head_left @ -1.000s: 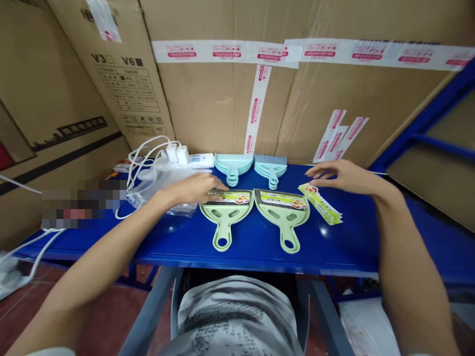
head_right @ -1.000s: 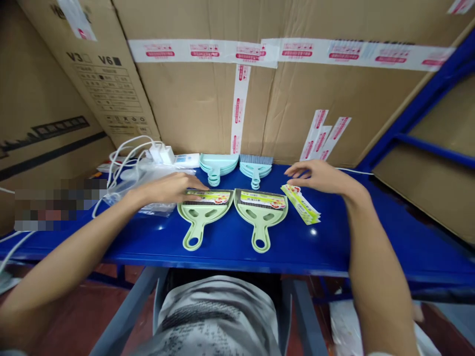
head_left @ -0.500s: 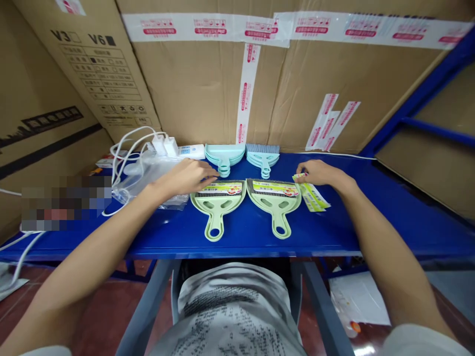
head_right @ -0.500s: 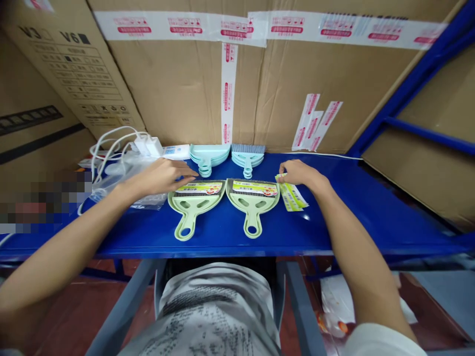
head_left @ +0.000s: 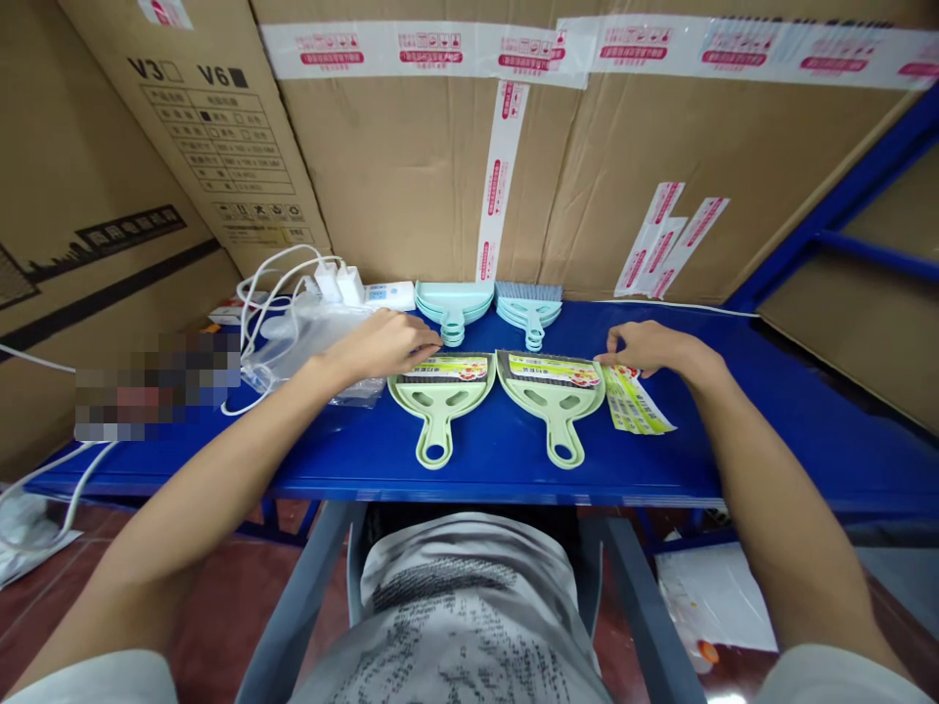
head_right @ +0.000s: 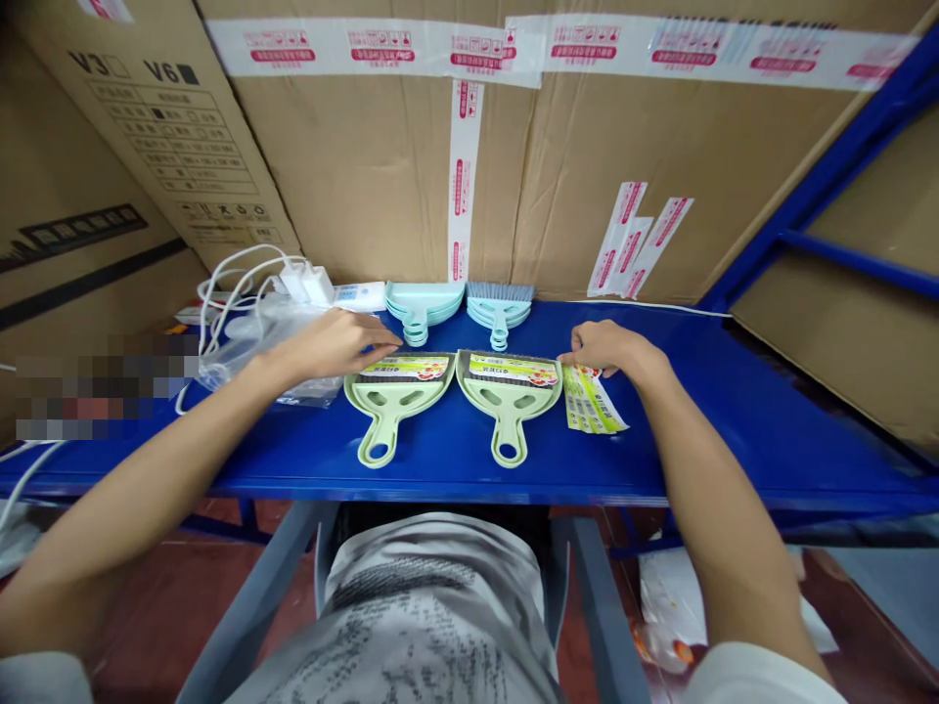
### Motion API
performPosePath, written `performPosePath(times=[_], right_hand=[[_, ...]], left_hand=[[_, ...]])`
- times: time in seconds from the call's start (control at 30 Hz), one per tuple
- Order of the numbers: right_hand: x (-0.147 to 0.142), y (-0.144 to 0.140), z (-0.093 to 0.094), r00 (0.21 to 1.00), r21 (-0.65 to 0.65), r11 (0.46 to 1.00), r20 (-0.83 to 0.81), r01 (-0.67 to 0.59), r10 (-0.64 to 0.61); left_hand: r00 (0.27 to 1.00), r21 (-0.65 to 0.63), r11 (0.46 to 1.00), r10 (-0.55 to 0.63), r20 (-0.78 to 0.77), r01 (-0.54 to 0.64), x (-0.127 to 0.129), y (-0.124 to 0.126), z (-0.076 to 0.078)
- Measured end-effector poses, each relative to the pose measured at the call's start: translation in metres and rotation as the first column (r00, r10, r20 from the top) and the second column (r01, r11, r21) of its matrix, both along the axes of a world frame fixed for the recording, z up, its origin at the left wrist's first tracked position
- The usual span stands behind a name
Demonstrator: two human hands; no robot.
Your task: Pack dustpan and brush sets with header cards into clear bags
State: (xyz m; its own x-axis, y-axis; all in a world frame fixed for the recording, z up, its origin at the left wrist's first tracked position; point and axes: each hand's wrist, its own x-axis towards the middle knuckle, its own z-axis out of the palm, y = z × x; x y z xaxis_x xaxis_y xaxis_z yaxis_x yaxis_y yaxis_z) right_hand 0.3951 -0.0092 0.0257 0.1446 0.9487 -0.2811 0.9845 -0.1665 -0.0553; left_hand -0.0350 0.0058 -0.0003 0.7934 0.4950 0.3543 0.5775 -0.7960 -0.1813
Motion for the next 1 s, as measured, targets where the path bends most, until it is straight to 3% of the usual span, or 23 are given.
performPosePath(times=[0.3, 0.7, 1.0], right_hand=[[-0.0061, 0.0004, 0.0020, 0.986, -0.014, 0.999, 0.162, -0.045, 0.046], [-0.0069, 0.0035, -0.0048, 0.987, 0.014, 1.000, 0.161, 0.017, -0.019], [-0.0009, 0.0033, -0.0015, 0.960, 0.024, 0.979, 0.202, -0.201, 0.192]], left_hand=[[1.000, -0.016, 1.000, 0.026, -0.016, -0.026, 0.0032, -0.0027, 0.0030], [0.999, -0.021, 0.999, 0.029, -0.046, -0.030, 0.0052, -0.0054, 0.0064], [0.998, 0.003, 1.000, 0.019, -0.063, -0.019, 0.0057, -0.0059, 0.0068]])
